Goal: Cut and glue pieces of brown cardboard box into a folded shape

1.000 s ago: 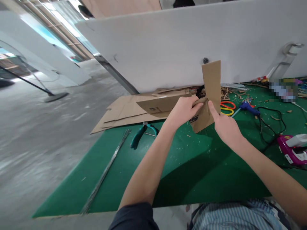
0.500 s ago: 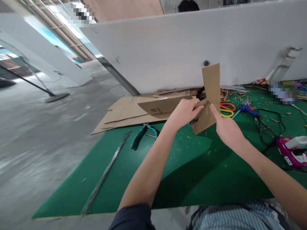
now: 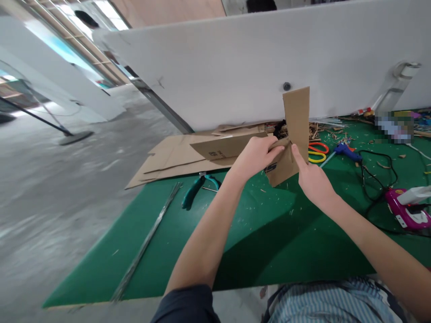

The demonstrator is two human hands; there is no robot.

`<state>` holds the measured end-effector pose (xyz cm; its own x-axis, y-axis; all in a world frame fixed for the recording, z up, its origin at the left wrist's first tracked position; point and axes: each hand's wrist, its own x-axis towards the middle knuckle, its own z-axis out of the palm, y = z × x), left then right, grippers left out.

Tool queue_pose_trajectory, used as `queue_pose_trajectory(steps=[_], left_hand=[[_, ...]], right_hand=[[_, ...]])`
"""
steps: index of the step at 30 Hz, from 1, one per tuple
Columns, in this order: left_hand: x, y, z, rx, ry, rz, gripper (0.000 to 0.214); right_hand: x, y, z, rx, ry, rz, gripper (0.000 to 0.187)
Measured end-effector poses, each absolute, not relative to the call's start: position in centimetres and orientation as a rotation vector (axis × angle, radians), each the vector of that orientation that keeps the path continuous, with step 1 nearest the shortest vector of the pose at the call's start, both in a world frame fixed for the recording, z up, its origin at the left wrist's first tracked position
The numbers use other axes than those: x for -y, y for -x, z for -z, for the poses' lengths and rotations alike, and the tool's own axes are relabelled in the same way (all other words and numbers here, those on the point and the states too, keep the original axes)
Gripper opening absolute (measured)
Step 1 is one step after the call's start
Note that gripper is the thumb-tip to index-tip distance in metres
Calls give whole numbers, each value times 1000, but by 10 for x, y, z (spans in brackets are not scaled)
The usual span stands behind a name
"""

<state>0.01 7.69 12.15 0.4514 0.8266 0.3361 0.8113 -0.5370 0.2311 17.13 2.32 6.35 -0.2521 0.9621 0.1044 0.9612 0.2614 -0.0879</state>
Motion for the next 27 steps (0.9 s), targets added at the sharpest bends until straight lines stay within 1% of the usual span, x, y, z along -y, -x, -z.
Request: queue_pose_trajectory(steps=[5, 10, 23, 27], left_hand=[[-79, 0, -122, -1498, -2633, -645, 30], [-81, 1, -122, -1481, -2616, -652, 33], [-78, 0, -125, -1475, -2635, -598, 33], [-78, -1, -125, -1492, -2624, -614, 33]], right_hand=[[-20, -176, -44, 2391, 1847, -5, 78], [-17, -176, -36, 2419, 1866, 70, 80], [-32, -182, -64, 2504, 1808, 207, 80], [-33, -180, -62, 2513, 1826, 204, 84]])
